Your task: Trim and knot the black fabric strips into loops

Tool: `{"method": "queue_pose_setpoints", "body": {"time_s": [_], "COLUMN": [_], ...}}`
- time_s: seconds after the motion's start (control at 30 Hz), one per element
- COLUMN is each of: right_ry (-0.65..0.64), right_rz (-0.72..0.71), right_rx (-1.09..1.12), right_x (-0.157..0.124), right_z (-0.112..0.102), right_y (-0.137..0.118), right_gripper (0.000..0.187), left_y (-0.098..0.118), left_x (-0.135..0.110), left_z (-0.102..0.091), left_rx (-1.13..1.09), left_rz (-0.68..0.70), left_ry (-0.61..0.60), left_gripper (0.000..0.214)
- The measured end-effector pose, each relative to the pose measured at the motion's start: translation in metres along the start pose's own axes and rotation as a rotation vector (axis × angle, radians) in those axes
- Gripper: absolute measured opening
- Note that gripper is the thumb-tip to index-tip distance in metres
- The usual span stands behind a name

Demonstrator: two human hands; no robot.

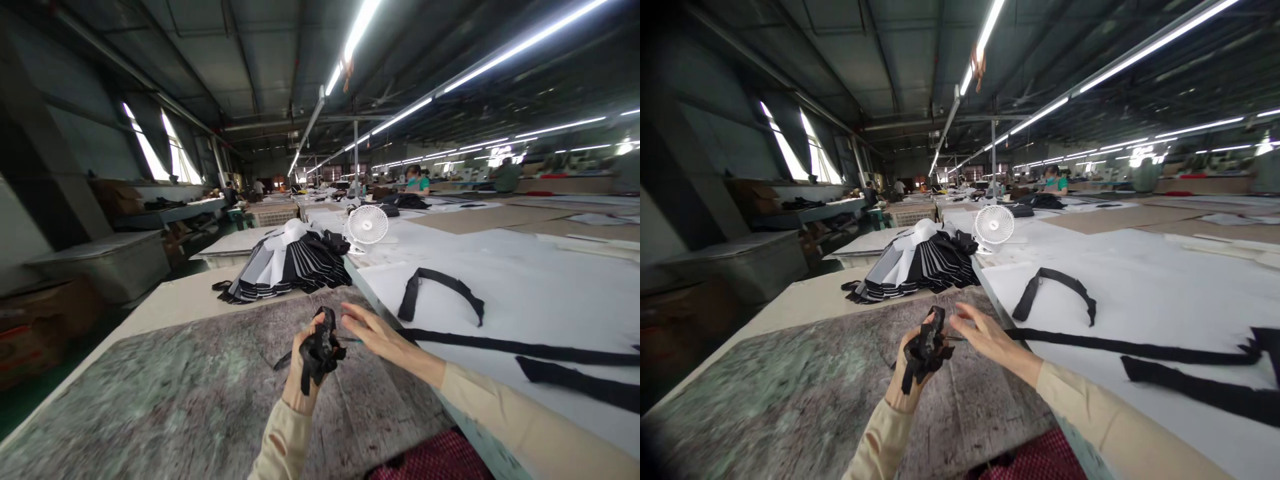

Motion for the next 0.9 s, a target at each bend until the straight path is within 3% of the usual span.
{"method": "queue_pose_setpoints", "body": {"time_s": [0.1, 0.17, 0.27, 0.37, 0.43, 0.5, 0.6, 0.67, 0.8, 0.9], "right_ry": [-0.139, -0.168, -0.212, -0.386, -0.486, -0.536, -0.460, -0.374, -0.189, -0.073], "right_rz": [0.006, 0.027, -0.016, 0.018, 0.100, 0.165, 0.200, 0.189, 0.045, -0.128], "right_rx": [0.030, 0.151, 0.321, 0.264, 0.214, 0.234, 0.229, 0.100, -0.147, -0.154], "right_x": [0.005, 0.007, 0.004, -0.006, -0.013, -0.016, -0.011, -0.007, -0.005, -0.011], "right_z": [-0.005, -0.007, -0.006, 0.003, 0.006, 0.007, 0.005, 0.005, 0.006, 0.013], "right_y": [0.003, -0.001, -0.018, -0.025, -0.023, -0.019, -0.012, -0.007, -0.012, -0.028], "right_gripper": [0.062, 0.069, 0.073, 0.072, 0.076, 0.065, 0.042, 0.032, 0.032, 0.054], "left_y": [0.009, 0.010, -0.002, -0.012, -0.006, 0.011, 0.044, 0.059, 0.061, 0.038], "left_x": [-0.009, -0.016, -0.026, -0.035, -0.038, -0.038, -0.035, -0.033, -0.019, -0.010], "left_z": [0.003, 0.005, 0.020, 0.031, 0.027, 0.015, -0.014, -0.030, -0.040, -0.030], "left_rx": [0.032, 0.091, 0.314, 0.496, 0.496, 0.407, 0.176, 0.020, -0.127, -0.141], "left_rz": [-0.002, 0.008, 0.012, 0.043, 0.047, 0.073, 0.143, 0.194, 0.255, 0.223], "left_ry": [0.101, 0.183, 0.058, -0.100, -0.096, 0.018, 0.332, 0.478, 0.529, 0.485], "left_gripper": [0.016, 0.018, 0.032, 0.037, 0.036, 0.029, 0.013, 0.004, 0.002, 0.006]}}
Point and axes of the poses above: each hand's wrist, its own x-axis towards the middle knuckle, its own z-axis out of the palm, y = z × x, the point moved 5 cm from there along x, towards the middle knuckle, and after that the axes turned 13 degrees about y, right-handed, at the moved point
